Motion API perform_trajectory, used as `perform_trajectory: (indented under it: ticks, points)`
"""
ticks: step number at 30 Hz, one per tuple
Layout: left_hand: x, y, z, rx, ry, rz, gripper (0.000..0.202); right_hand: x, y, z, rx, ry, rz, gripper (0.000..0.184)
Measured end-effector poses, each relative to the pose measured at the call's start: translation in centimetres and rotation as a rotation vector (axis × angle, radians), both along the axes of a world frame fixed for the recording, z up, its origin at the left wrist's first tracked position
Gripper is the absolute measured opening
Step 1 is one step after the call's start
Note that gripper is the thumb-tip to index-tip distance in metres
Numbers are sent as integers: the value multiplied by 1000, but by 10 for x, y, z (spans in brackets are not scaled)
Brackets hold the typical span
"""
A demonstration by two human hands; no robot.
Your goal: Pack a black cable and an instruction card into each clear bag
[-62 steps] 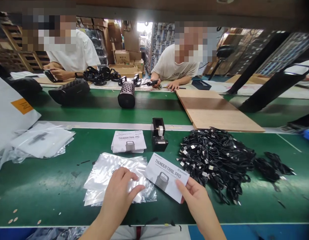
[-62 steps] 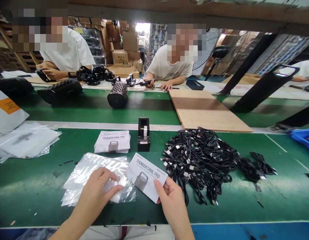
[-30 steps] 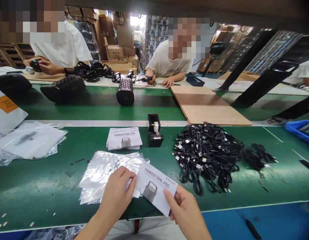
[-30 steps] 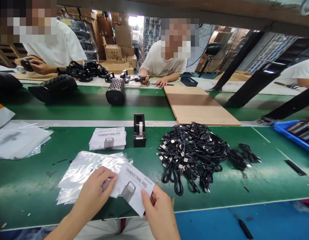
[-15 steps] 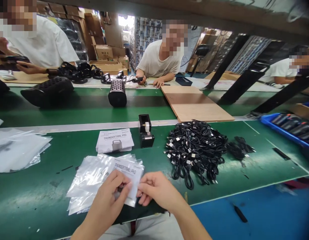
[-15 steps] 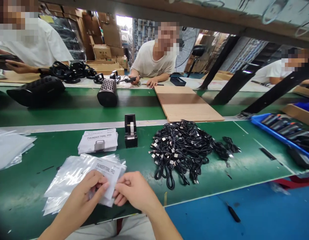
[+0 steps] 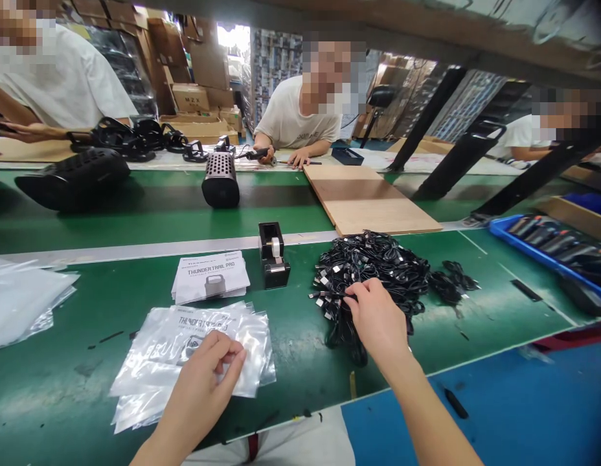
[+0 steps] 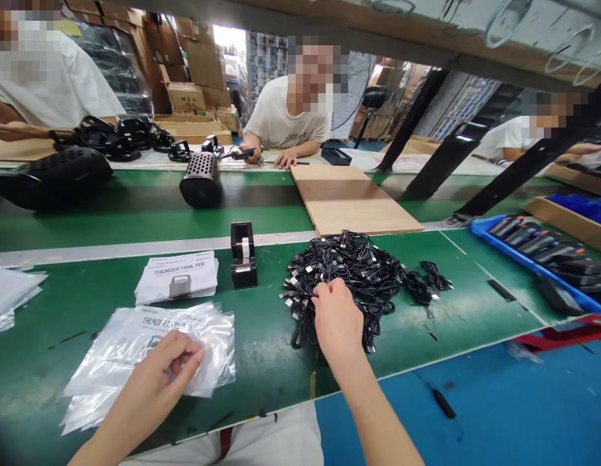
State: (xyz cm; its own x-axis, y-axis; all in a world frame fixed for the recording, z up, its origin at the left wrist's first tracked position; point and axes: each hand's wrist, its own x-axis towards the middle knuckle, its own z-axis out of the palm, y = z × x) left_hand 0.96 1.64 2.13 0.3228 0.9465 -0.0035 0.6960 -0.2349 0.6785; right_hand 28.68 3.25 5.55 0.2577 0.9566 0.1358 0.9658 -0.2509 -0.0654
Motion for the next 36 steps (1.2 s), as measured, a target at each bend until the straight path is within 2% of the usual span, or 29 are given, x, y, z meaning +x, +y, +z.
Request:
perform_trajectory:
  ticks: [3,5,7,9,11,14,19,22,25,29,31,33,36]
  points:
    - [3,0,1,11,12,10,20,2,1,-1,159,126,-5,14]
    - [5,0,3,6,9,14,20,-11,-3,1,278,393,-19,15]
    - [6,-1,5,-7,4,21,19,-33,-11,1,216,784,33,17]
    - [6,-1,6,-29,-12,34,19,-58,-20,-4,-2,1065,150,16]
    - [5,-1,7,-54,-47,57,19,-78,-27,-12,-121,1027,279,11]
    - [4,1,7,-78,-129,98,21,-91,-31,-19,-187,784,413,15]
    - [8,-5,9,-35,-167,104,19,-98,-22,-7,-205,566,467,19]
    - [14,-12,11,38,-197,147,17,-112,-14,-2,-172,612,412,16]
    - [15,-14,14,83,-222,185,17,-123,-10,-4,-185,804,354,14]
    - [5,-8,19,90,-219,204,16,-123,-14,1,-378,1200,433,41]
    - [0,-3,24,104,-266,209,15,-122,-15,10,-421,1315,524,39]
    - [-5,1,31,111,-347,221,15,-125,-13,21,-371,1266,647,31]
    - [-11,5,45,131,-415,255,17,-133,-2,40,-299,1004,813,16]
